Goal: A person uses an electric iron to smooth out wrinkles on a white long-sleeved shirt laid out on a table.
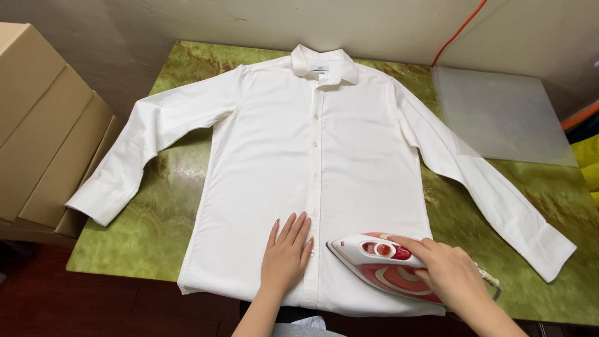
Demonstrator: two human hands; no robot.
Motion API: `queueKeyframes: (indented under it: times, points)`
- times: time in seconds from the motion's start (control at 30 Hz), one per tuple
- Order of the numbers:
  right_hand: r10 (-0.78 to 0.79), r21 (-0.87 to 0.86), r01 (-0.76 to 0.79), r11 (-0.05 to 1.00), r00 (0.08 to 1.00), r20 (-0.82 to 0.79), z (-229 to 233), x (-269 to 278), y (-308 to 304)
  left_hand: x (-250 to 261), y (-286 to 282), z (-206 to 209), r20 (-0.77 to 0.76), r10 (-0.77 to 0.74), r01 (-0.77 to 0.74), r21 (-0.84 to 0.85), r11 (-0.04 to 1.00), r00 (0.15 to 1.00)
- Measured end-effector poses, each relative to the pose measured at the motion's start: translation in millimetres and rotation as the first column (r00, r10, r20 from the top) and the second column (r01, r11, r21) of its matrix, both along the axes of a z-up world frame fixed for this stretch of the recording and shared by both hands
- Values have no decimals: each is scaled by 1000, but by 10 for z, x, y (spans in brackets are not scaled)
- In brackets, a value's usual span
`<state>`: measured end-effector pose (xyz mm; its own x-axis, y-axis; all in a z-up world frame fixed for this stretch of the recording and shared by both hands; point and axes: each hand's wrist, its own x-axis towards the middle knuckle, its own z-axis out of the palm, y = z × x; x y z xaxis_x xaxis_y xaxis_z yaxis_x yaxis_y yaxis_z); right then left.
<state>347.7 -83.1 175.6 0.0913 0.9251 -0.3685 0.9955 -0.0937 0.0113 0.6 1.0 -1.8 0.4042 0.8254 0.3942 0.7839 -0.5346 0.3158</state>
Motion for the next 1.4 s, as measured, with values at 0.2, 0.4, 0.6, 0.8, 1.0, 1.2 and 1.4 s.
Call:
queueKeyframes:
  times: [0.2,0.4,0.6,0.8,1.0,1.2,1.4]
  points:
    - [200,-10,-200,980,969,148,-132,-22,-67,8,-1,-8,-15,8,-8,12,1000,1000]
    - [573,138,-603,786,794,204,-388,241,-108,1,-11,25,8,1,0,-23,1000,1000]
    - [93,-119,-68,991,972,215,-30,-159,85,-1,-3,-16,16,2,-2,3,1000,1000]
    - [-218,-208,242,948,967,132,104,-266,235,-2,0,-7,-14,3,-3,3,1000,1000]
    - [248,-59,-247,967,969,13,-180,244,71,4,-14,16,-2,13,-13,3,1000,1000]
    - [479,126,-472,872,877,-30,-416,527,-116,0,-10,18,-8,6,-6,-32,999,1000]
    - [141,-35,-146,989,983,-113,4,163,141,-21,-36,-30,8,25,-25,-21,999,1000]
